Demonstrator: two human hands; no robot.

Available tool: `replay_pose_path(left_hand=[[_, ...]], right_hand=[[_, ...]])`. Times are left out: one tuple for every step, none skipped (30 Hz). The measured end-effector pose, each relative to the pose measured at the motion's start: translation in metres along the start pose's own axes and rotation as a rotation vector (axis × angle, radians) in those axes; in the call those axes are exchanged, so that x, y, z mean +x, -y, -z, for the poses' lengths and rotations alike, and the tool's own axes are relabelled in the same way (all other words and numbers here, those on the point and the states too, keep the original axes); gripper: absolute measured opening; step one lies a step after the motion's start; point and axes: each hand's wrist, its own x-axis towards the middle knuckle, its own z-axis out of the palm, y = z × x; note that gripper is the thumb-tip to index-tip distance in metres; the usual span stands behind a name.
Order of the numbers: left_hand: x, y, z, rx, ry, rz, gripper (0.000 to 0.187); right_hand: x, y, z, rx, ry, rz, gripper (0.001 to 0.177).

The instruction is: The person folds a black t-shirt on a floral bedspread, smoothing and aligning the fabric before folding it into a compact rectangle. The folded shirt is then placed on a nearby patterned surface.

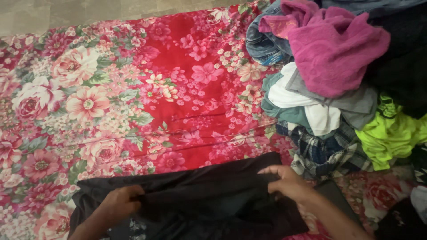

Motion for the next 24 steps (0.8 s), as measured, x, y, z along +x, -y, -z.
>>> replay_pose_path(left_hand=[[-0.001,-0.008,0.002,0.093,-0.045,-0.09,0.034],[-0.002,-0.018,0.002,0.183,-0.09,-0.18,0.028],[-0.003,-0.03,0.002,0.273,-0.136,-0.269,0.023],[-0.005,-0.043,0.002,0.31,-0.11,-0.234,0.021],[-0.004,-0.057,0.002,0.348,-0.085,-0.199,0.021],[0.0,-0.072,0.0,0.383,-0.065,-0.165,0.022],[0.004,-0.087,-0.003,0.364,-0.01,-0.111,0.026],[0.008,-0.1,-0.006,0.346,0.047,-0.055,0.031],[0.01,-0.111,-0.008,0.327,0.104,0.001,0.036],[0.012,-0.121,-0.014,0.335,0.112,0.029,0.039],[0.016,-0.13,-0.02,0.343,0.12,0.056,0.043],[0.021,-0.135,-0.024,0.353,0.127,0.082,0.048],[0.023,-0.139,-0.029,0.404,0.12,0.064,0.042],[0.024,-0.141,-0.033,0.459,0.109,0.045,0.037],[0.024,-0.142,-0.037,0.513,0.098,0.026,0.032],[0.024,-0.142,-0.042,0.487,0.079,-0.037,0.029],[0.023,-0.143,-0.046,0.46,0.06,-0.099,0.028],[0.022,-0.143,-0.05,0.43,0.041,-0.162,0.029],[0.021,-0.143,-0.053,0.41,-0.036,-0.233,0.028],[0.017,-0.142,-0.056,0.388,-0.108,-0.303,0.028],[0.012,-0.142,-0.059,0.365,-0.18,-0.372,0.029],[0.01,-0.143,-0.06,0.365,-0.199,-0.36,0.025],[0.008,-0.143,-0.06,0.365,-0.218,-0.348,0.021],[0.008,-0.144,-0.06,0.366,-0.239,-0.337,0.016]], right_hand=[[0.005,0.001,0.001,0.016,0.002,0.013,0.047],[0.008,0.002,0.002,0.028,0.005,0.027,0.048],[0.008,0.002,0.002,0.044,0.029,0.029,0.048],[0.005,0.001,0.0,0.064,0.054,0.026,0.048],[0.0,-0.001,-0.003,0.084,0.08,0.024,0.048],[-0.008,-0.004,-0.005,0.103,0.206,0.013,0.049],[-0.02,-0.01,-0.008,0.122,0.332,0.003,0.05],[-0.029,-0.015,-0.015,0.141,0.46,-0.007,0.05],[-0.034,-0.02,-0.025,0.132,0.581,-0.021,0.044],[-0.039,-0.028,-0.035,0.121,0.698,-0.039,0.039],[-0.044,-0.037,-0.042,0.11,0.815,-0.059,0.034],[-0.046,-0.043,-0.045,-0.048,0.65,-0.006,0.034],[-0.044,-0.048,-0.047,-0.203,0.481,0.045,0.035],[-0.04,-0.051,-0.046,-0.355,0.31,0.098,0.036],[-0.037,-0.054,-0.042,-0.454,0.077,0.136,0.035],[-0.033,-0.056,-0.038,-0.546,-0.158,0.176,0.035],[-0.028,-0.056,-0.033,-0.634,-0.394,0.219,0.035],[-0.022,-0.056,-0.026,-0.712,-0.493,0.385,0.033],[-0.015,-0.054,-0.02,-0.786,-0.593,0.552,0.031],[-0.012,-0.053,-0.015,-0.856,-0.692,0.714,0.029],[-0.007,-0.051,-0.01,-0.916,-0.65,0.722,0.031],[0.0,-0.048,-0.005,-0.978,-0.611,0.733,0.032],[0.005,-0.045,0.0,-1.039,-0.57,0.744,0.034],[0.01,-0.043,0.004,-1.116,-0.507,0.74,0.025]])
